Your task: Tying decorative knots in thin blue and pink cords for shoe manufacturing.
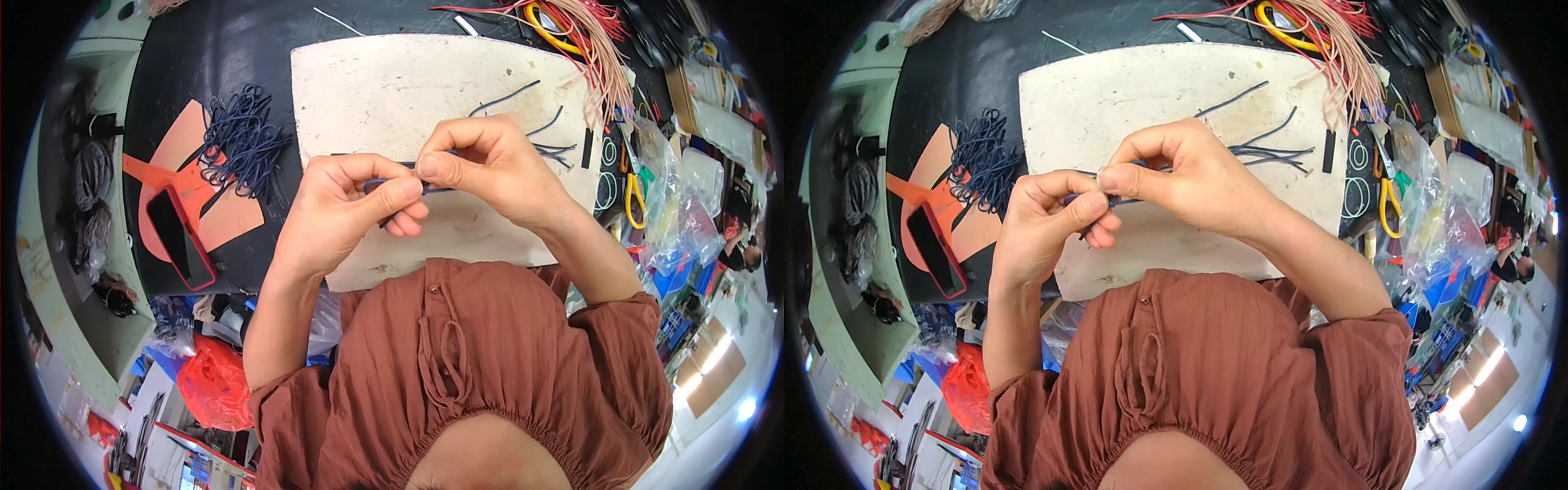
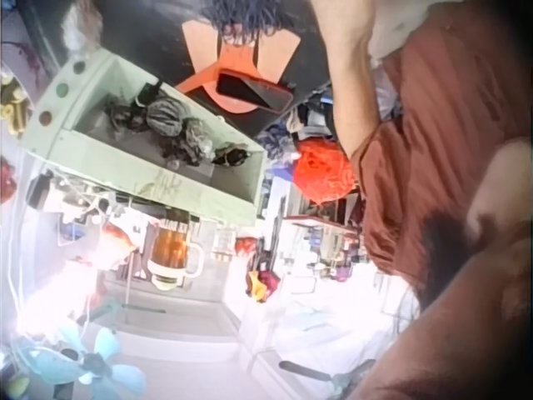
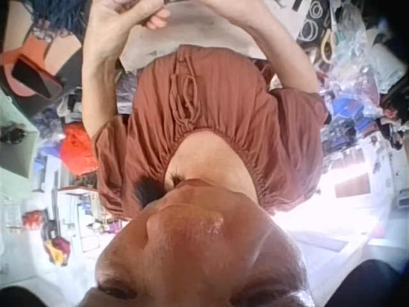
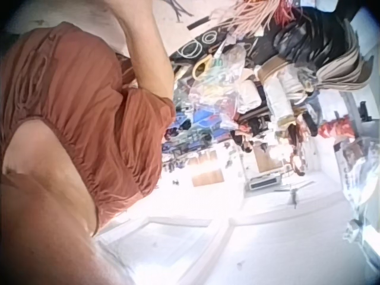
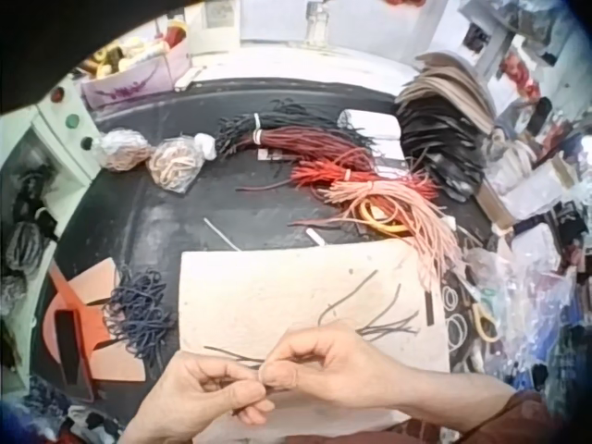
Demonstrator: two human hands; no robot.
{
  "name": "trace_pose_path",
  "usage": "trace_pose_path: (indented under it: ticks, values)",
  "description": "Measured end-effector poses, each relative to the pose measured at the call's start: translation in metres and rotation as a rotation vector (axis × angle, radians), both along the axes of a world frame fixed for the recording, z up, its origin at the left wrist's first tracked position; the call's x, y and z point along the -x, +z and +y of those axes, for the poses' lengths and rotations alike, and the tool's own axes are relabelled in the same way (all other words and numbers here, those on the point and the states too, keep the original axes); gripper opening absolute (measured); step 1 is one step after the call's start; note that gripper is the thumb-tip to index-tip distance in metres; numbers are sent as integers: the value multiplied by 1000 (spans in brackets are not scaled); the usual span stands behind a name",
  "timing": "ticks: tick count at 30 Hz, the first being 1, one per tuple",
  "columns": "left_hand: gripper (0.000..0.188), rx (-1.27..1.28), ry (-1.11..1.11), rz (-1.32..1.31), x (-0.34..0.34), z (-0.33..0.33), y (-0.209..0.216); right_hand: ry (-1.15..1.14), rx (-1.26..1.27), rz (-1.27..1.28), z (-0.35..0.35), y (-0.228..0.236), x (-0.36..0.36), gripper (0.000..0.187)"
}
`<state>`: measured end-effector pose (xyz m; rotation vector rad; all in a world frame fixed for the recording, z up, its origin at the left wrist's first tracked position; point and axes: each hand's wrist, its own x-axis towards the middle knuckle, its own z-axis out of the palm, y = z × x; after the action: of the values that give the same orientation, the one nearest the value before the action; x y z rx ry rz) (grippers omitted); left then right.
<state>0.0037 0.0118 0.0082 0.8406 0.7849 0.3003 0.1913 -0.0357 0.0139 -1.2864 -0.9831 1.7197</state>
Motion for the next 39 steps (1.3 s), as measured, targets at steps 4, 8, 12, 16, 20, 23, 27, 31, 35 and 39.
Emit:
trace_pose_path:
  ticks: [4, 8, 12, 16, 20, 23, 27, 31, 35, 39]
  values:
    - [11, -23, -48, -33, 1, -1, -2, 53, 191, 264, 0, -3, -1, 21]
    - [11, -18, -46, -57, 1, -2, -5, 42, 291, 417, -3, -10, 2, 23]
    - [13, 6, 21, -73, 0, -5, -6, -36, 214, 425, -4, -11, 6, 24]
    - [22, 31, 181, -83, -1, -10, -7, -313, -25, 169, -9, -13, 12, 18]
    - [20, 95, 195, -110, 1, -12, -12, -252, -29, -4, -12, -10, 14, 13]
    - [20, 36, 218, -115, -2, -18, -10, -228, 1, -10, -11, -1, 14, 12]
    - [19, -51, 242, -121, -4, -22, -4, -263, 6, 27, -11, -2, 17, 11]
    - [19, -66, 239, -110, -2, -23, -6, -252, -1, 25, -12, -3, 17, 12]
    - [19, -81, 224, -68, 1, -23, -9, -238, -2, 9, -13, -6, 16, 13]
    - [19, -94, 221, -77, 3, -24, -9, -230, 6, -17, -13, -6, 16, 14]
